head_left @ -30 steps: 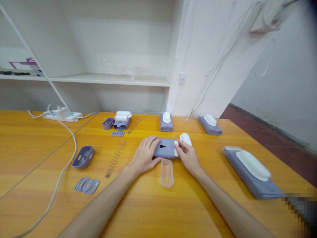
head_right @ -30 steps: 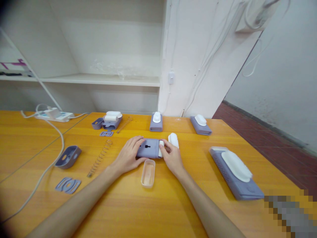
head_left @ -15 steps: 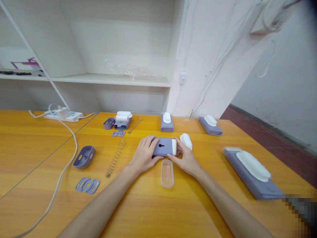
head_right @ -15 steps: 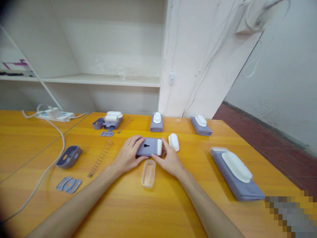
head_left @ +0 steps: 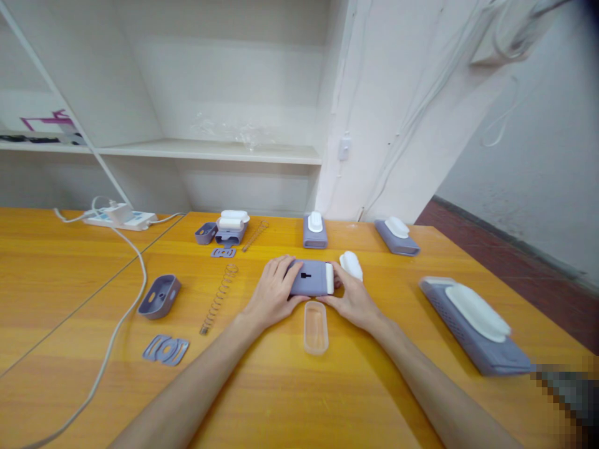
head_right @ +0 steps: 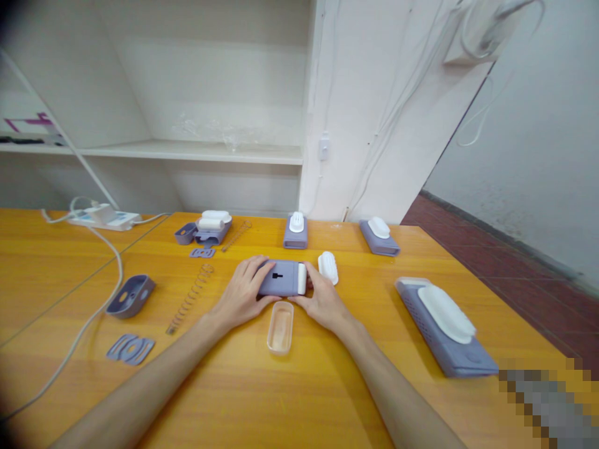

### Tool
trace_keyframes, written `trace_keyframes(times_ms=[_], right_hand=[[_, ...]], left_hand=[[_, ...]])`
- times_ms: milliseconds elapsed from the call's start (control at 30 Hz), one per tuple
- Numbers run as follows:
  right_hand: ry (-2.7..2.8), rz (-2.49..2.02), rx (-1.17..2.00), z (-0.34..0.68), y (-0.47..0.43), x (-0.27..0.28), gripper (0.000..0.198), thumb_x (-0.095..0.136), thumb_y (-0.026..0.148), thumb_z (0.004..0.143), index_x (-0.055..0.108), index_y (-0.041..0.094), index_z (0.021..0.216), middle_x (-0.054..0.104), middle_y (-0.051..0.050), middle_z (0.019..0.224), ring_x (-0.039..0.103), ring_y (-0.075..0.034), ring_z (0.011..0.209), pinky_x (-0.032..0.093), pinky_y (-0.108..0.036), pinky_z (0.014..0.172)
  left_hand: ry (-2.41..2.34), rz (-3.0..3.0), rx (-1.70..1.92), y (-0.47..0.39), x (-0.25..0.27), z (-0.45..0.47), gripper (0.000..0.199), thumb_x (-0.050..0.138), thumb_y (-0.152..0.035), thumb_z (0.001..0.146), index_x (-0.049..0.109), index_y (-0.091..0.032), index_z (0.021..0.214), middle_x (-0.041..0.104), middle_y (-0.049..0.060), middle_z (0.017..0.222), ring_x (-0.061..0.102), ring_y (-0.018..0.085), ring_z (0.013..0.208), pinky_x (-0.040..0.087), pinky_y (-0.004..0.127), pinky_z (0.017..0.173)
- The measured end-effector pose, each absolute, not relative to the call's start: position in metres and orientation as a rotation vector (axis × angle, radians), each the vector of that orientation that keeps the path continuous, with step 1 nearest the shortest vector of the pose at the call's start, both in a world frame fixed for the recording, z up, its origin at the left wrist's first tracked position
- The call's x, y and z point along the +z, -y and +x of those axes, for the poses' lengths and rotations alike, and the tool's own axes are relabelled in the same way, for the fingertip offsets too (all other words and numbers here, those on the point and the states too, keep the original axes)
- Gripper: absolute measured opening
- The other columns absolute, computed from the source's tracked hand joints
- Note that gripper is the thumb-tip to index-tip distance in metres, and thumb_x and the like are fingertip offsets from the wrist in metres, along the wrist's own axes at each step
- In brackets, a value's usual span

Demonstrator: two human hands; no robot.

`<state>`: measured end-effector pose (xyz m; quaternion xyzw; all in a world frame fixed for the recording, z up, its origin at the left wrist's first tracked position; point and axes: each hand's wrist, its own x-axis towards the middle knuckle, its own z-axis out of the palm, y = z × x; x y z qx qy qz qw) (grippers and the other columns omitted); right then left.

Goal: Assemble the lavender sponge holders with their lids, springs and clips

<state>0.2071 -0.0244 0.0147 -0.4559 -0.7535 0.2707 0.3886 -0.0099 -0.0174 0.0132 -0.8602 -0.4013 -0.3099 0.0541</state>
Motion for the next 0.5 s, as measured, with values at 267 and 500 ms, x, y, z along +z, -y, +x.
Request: trace_keyframes(times_ms=[267,500], right_hand=[[1.92,-1.211,0.55,0.208,0.023,-0.003,0.077,0.066,0.034,0.074,0.029,0.021,0.14,0.051,-0.011,0.13,0.051,-0.026,0.115,0.041,-0.041,0.097],[1.896,-1.275,0.15,0.204,0.032,0.006,0.026,0.049,0.033,0.087,0.063,0.02,0.104,0.064,-0.007,0.104,0.056,-0.022,0.095,0.04,-0.038,0.086]], left_hand=[[1.219,-2.599,-1.005,0.016,0.013,-0.009,0.066,0.06,-0.046,0.077,0.036,-0.018,0.132,0.044,0.015,0.13,0.039,0.032,0.12,0.034,0.051,0.1],[1.359,-2.522,-1.099,0.013,0.014,-0.01,0.063,0.057,-0.049,0.078,0.039,-0.017,0.129,0.046,0.014,0.125,0.043,0.029,0.114,0.037,0.047,0.097]])
